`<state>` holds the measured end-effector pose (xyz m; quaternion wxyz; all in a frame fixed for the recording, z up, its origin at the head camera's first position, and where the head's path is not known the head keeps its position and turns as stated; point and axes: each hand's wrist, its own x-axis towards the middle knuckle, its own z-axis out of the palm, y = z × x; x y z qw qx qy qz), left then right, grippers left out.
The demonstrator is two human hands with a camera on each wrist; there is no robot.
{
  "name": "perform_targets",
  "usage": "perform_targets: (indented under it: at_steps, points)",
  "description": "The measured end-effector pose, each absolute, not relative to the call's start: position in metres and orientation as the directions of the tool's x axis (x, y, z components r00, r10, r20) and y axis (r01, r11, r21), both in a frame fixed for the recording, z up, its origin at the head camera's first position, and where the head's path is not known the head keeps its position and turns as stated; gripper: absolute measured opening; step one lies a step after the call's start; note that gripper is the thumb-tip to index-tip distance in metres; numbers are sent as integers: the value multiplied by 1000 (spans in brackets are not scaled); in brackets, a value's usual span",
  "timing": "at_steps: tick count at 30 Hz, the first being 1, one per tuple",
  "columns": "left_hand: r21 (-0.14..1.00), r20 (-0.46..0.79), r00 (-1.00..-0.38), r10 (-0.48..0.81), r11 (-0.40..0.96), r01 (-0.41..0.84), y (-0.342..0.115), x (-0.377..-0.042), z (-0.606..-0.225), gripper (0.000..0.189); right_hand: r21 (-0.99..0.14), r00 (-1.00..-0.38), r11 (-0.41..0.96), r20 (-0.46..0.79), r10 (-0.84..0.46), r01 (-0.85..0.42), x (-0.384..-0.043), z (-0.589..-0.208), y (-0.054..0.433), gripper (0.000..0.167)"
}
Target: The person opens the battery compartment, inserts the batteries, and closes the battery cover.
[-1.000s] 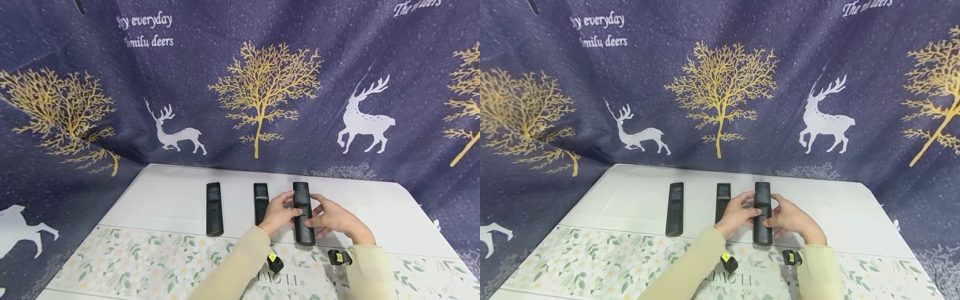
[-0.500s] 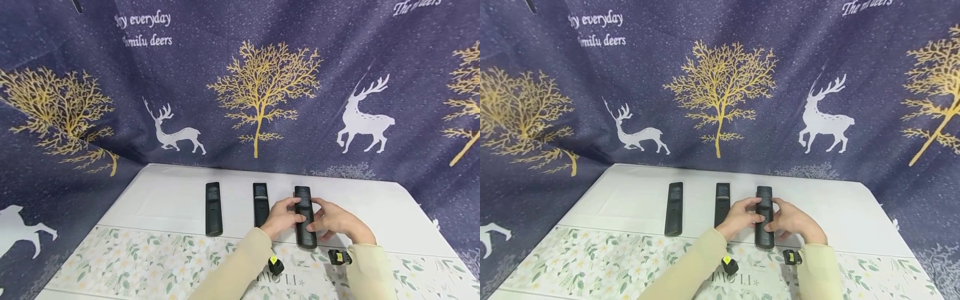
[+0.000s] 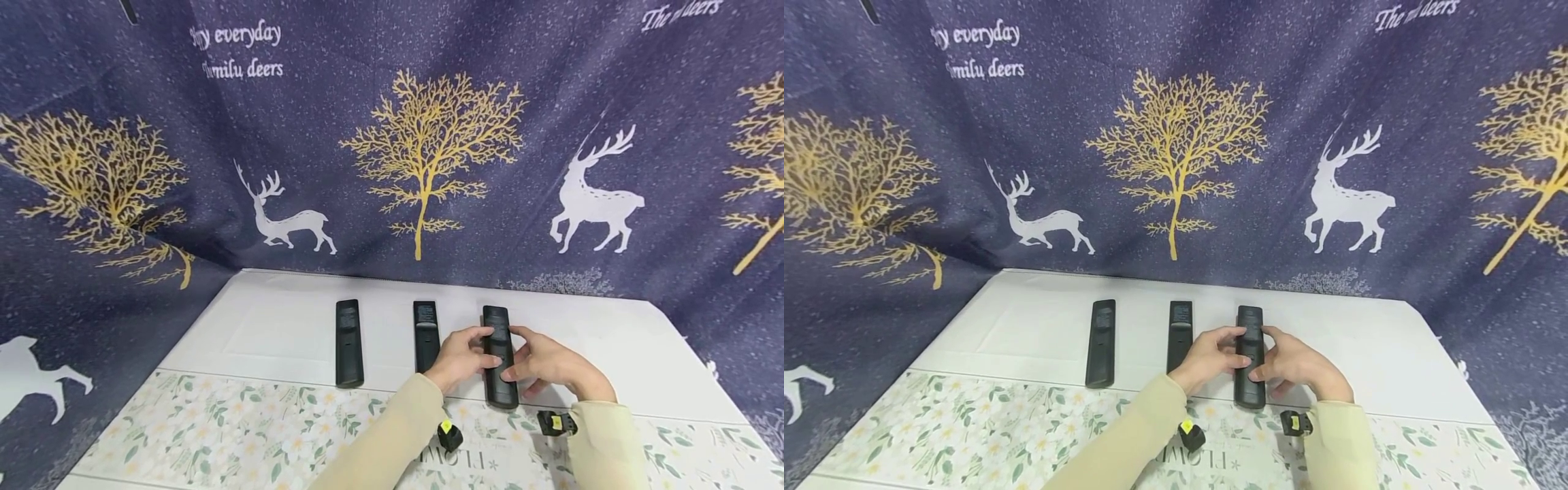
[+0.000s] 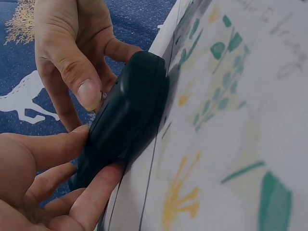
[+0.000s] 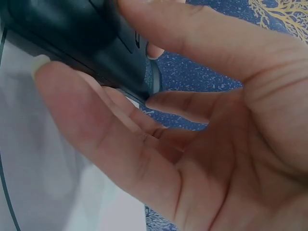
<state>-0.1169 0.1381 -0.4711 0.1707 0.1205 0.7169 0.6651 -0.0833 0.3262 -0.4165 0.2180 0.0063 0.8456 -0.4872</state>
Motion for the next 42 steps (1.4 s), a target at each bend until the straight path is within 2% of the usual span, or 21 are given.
perform_targets:
  at_steps: [6,16,34,42]
  points:
    - [994,-57,-919,390,113,-14,138,-115,-471,57,-817,-903,532,-379,-202,224,-83,-417,328,104]
    - [952,-21,-915,404,286,105,140,-114,-472,54,-778,-906,594,-381,-187,205,-83,-414,328,102]
    - [943,-42,-938,344,323,77,146,-107,-471,49,-755,-897,614,-410,-165,232,-81,-414,326,102]
    - [935,-11,-935,354,336,116,145,-106,-476,44,-752,-895,618,-413,-169,230,-83,-417,326,102]
